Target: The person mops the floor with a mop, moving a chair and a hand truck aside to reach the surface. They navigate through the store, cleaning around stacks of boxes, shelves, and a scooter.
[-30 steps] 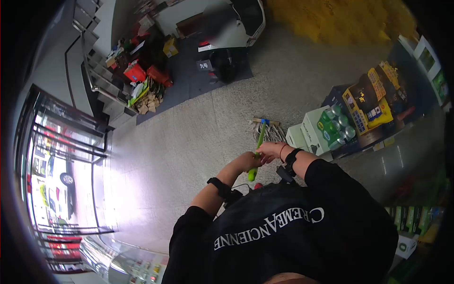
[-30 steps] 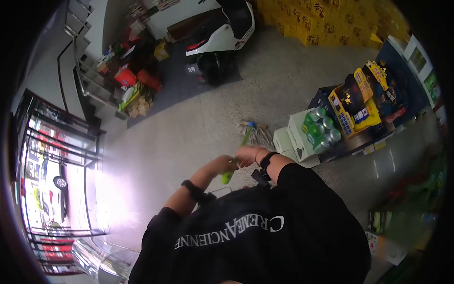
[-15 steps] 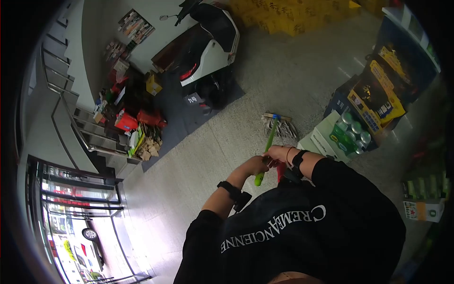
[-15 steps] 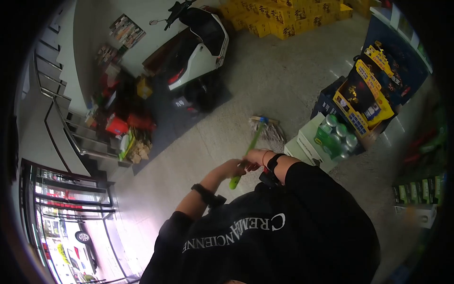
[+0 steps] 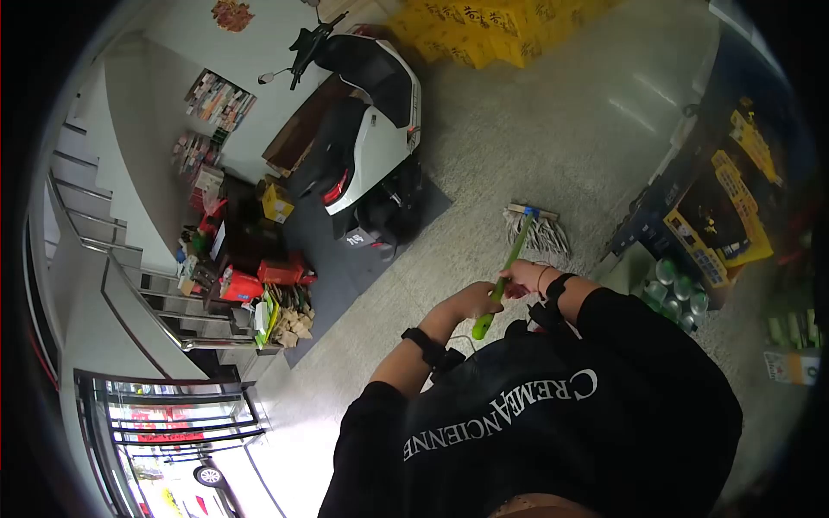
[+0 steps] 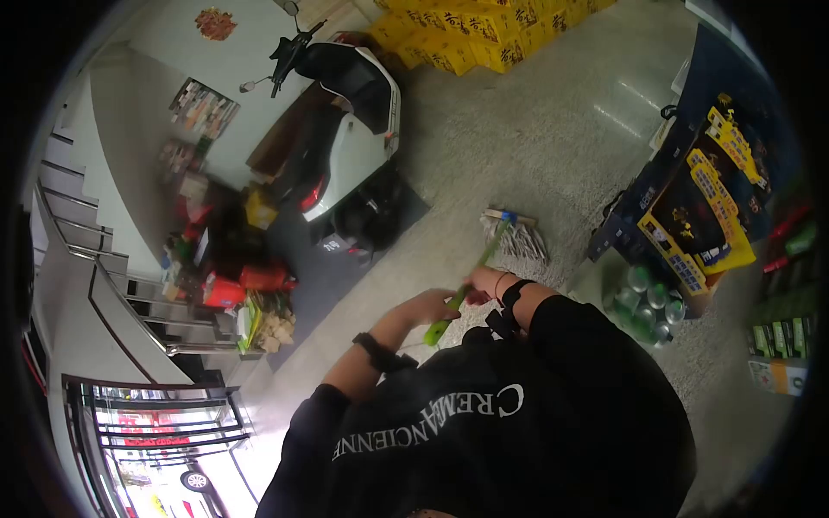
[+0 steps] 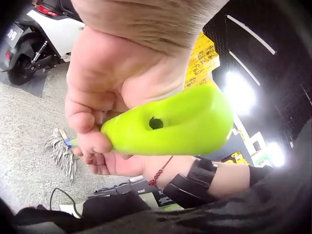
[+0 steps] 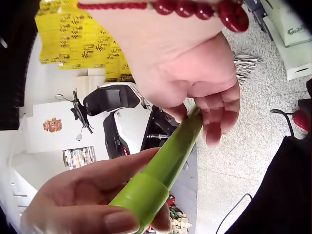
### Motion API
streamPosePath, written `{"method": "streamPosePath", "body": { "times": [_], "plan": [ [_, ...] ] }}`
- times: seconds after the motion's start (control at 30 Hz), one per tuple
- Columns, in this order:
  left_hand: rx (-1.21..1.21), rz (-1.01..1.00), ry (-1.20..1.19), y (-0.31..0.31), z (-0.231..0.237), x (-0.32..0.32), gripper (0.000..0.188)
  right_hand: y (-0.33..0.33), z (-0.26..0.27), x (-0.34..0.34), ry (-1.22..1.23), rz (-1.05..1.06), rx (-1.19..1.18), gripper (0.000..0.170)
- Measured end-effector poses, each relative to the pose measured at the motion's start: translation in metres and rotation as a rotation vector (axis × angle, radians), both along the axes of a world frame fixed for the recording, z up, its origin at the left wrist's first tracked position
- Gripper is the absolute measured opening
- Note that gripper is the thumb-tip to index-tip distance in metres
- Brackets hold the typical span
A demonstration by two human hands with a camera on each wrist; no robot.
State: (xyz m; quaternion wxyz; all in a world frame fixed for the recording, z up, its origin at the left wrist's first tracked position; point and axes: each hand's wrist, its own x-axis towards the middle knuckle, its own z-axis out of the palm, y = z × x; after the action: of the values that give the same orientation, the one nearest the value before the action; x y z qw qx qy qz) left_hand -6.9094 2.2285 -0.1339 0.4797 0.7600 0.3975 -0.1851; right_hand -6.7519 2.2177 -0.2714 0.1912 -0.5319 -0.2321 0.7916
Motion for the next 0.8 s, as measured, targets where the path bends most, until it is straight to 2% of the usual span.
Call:
{"method": "streamPosePath", "body": {
  "times": [0.07, 0.2, 0.4, 0.47, 0.6, 0.73, 0.8],
  "plan": [
    [0.006, -0.034, 0.024, 0.024, -0.001, 0.014, 0.046, 0.018, 0.000, 0.013, -0.015, -0.071, -0.008, 0.028],
    [0.025, -0.101, -0.090, 0.077, -0.031, 0.034, 0.044, 0.057, -0.019, 0.034, -0.048, -0.166, 0.011, 0.026],
    [0.093, -0.222, -0.143, 0.173, -0.065, 0.069, 0.038, 0.135, -0.040, 0.069, -0.151, -0.184, 0.045, 0.026],
    [0.144, -0.301, -0.161, 0.210, -0.063, 0.085, 0.036, 0.167, -0.034, 0.085, -0.132, -0.286, -0.003, 0.026],
    [0.124, -0.438, -0.153, 0.282, -0.061, 0.119, 0.033, 0.219, -0.017, 0.111, -0.170, -0.277, 0.027, 0.029],
    [0.061, -0.495, -0.127, 0.335, -0.049, 0.169, 0.033, 0.254, -0.006, 0.141, -0.134, -0.468, 0.025, 0.028],
    [-0.010, -0.408, -0.097, 0.348, -0.057, 0.191, 0.035, 0.262, -0.003, 0.153, -0.171, -0.545, 0.037, 0.028]
  ]
}}
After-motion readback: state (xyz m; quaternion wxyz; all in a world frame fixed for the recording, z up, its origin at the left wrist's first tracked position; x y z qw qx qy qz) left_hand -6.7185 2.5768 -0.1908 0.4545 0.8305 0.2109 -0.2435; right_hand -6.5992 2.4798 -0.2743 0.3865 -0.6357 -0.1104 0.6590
